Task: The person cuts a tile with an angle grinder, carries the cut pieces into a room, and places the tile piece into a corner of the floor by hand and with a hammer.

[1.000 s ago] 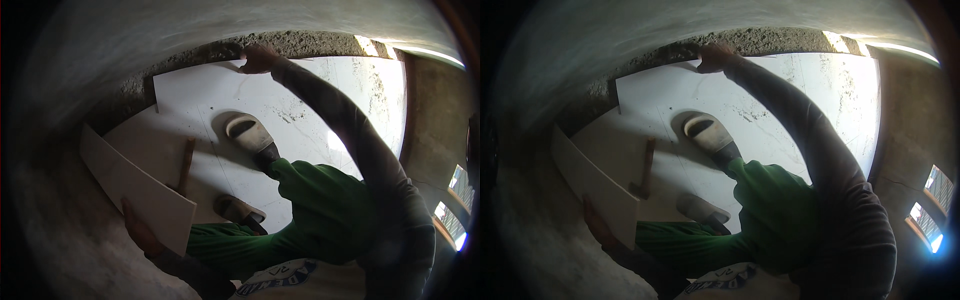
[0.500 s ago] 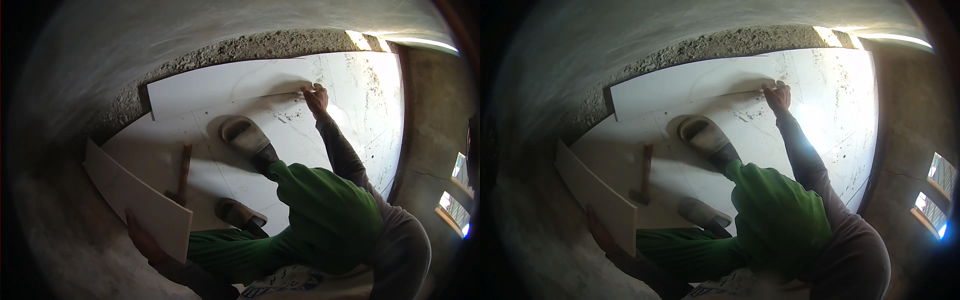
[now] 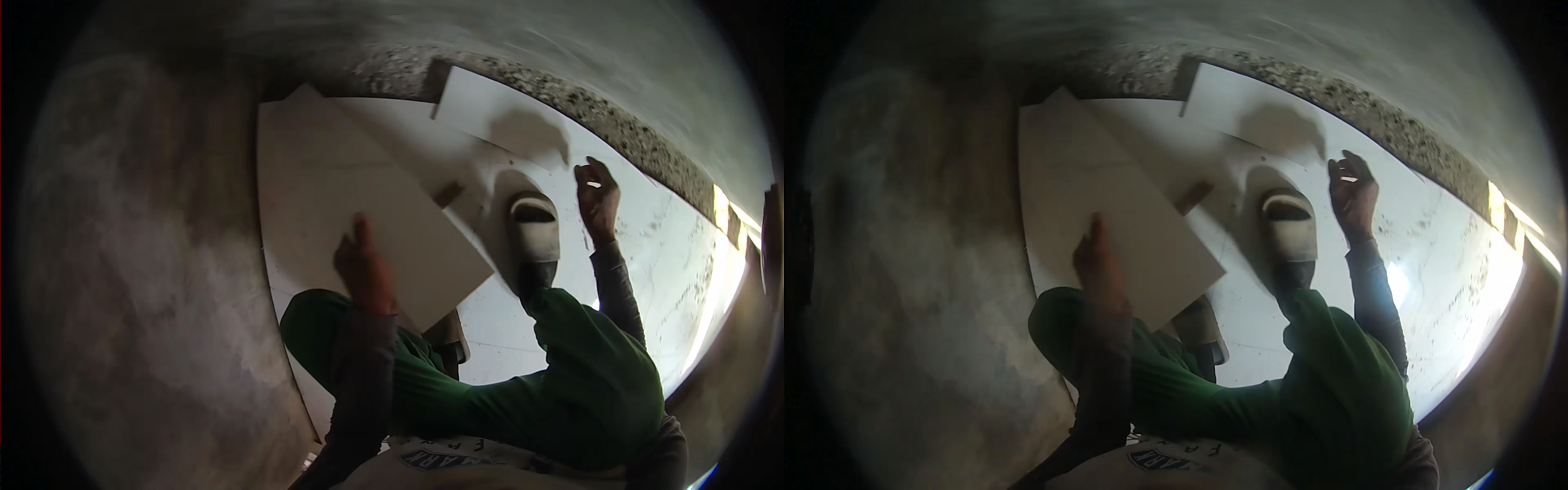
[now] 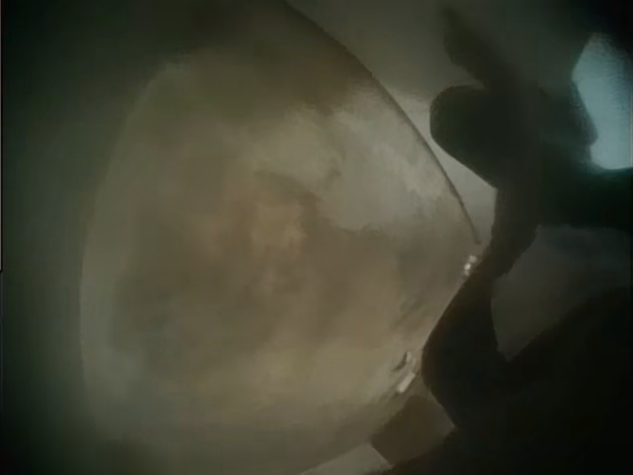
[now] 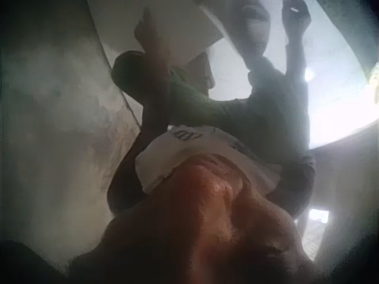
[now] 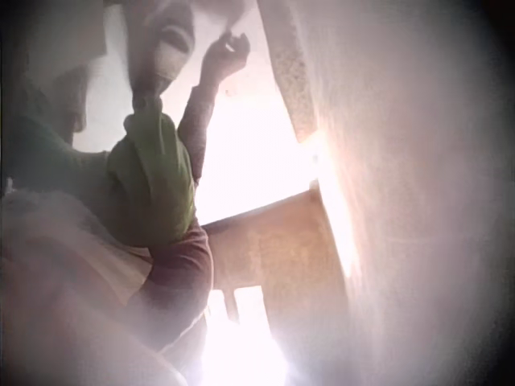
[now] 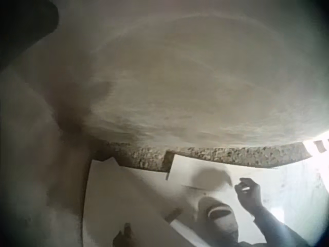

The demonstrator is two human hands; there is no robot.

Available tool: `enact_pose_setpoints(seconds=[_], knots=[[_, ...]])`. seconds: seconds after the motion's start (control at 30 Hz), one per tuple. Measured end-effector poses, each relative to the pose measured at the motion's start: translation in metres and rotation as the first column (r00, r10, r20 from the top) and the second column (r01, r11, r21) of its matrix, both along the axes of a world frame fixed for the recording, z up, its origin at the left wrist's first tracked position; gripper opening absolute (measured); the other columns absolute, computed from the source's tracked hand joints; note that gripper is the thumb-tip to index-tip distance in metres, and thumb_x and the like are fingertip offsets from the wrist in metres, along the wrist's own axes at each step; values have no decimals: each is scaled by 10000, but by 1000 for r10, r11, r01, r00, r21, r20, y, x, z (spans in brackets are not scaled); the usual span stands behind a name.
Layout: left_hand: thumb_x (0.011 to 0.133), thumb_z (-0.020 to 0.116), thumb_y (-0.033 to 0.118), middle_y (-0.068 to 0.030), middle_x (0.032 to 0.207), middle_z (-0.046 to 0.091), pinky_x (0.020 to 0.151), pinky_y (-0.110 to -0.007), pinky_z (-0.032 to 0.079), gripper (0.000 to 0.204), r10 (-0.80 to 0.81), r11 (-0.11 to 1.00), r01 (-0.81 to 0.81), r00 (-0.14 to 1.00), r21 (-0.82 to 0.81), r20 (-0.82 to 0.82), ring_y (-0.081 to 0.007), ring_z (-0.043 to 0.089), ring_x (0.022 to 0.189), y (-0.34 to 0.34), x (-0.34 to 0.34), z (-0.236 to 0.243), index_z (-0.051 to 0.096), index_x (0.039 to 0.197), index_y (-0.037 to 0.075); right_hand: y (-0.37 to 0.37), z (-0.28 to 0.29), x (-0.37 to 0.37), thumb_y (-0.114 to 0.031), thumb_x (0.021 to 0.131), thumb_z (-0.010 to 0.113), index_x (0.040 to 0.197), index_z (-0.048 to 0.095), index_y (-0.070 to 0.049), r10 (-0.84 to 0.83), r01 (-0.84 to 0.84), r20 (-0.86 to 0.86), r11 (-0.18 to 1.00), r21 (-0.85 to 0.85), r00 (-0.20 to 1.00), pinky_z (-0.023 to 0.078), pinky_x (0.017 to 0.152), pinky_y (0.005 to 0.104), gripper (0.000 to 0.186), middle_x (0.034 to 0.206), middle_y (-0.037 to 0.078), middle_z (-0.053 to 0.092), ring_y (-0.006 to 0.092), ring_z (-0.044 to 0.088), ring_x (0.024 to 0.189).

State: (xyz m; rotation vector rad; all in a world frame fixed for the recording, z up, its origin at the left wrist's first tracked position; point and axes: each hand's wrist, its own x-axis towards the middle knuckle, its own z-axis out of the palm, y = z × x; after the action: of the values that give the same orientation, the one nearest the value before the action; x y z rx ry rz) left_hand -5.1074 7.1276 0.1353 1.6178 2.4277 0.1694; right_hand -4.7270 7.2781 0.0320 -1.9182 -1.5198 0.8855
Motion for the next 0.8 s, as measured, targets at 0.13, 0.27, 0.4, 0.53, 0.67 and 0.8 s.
enact_pose_setpoints(seconds=[0.13,0.27,0.4,0.53,0.67,0.8], knots=[[1050,538,354,-267,1053,668,846,-442,535,514,565,639,-762,367,-110,739,-395,673,947,13,36,-8,569,1281,-103,8,-11,-67,-186,905,761,1169,691,-26,364,-383,146,913,140,920,564,731,344,316,989,112,723,218,705,831],[1046,506,456,-268,1167,646,914,-438,500,631,625,604,-796,445,-36,641,-380,645,1032,-2,48,-57,533,1305,-119,3,24,-117,-283,950,732,1132,692,21,384,-567,-508,777,-273,771,559,746,327,356,923,112,729,189,696,817],[1058,469,489,-247,1322,586,997,-414,464,663,533,613,-790,429,17,729,-349,595,1182,20,82,-54,480,1382,-90,3,11,-120,-344,908,766,1156,683,9,522,-573,-247,784,-238,816,560,827,400,439,981,147,724,263,697,909],[1077,404,521,-187,1459,501,1088,-411,419,667,437,554,-791,10,-261,899,-309,526,1296,2,76,-94,446,1449,-31,48,-7,-99,-338,793,838,1365,554,-59,550,-609,361,790,67,753,486,998,504,697,1315,207,570,391,557,1218],[1067,431,554,-182,1362,582,1018,-399,492,719,360,541,-750,-203,-381,911,-282,610,1189,4,77,-97,473,1404,-80,77,-24,-81,-396,704,876,1503,425,-116,609,-703,514,711,-17,604,370,1108,568,959,1510,238,384,454,401,1374],[1064,418,573,-171,1412,547,1060,-418,463,737,371,508,-733,-287,-452,883,-274,571,1254,2,80,-113,436,1441,-60,88,-25,-82,-431,670,879,1536,396,-146,651,-751,532,659,-43,541,349,1115,586,1032,1507,279,371,472,399,1369]])
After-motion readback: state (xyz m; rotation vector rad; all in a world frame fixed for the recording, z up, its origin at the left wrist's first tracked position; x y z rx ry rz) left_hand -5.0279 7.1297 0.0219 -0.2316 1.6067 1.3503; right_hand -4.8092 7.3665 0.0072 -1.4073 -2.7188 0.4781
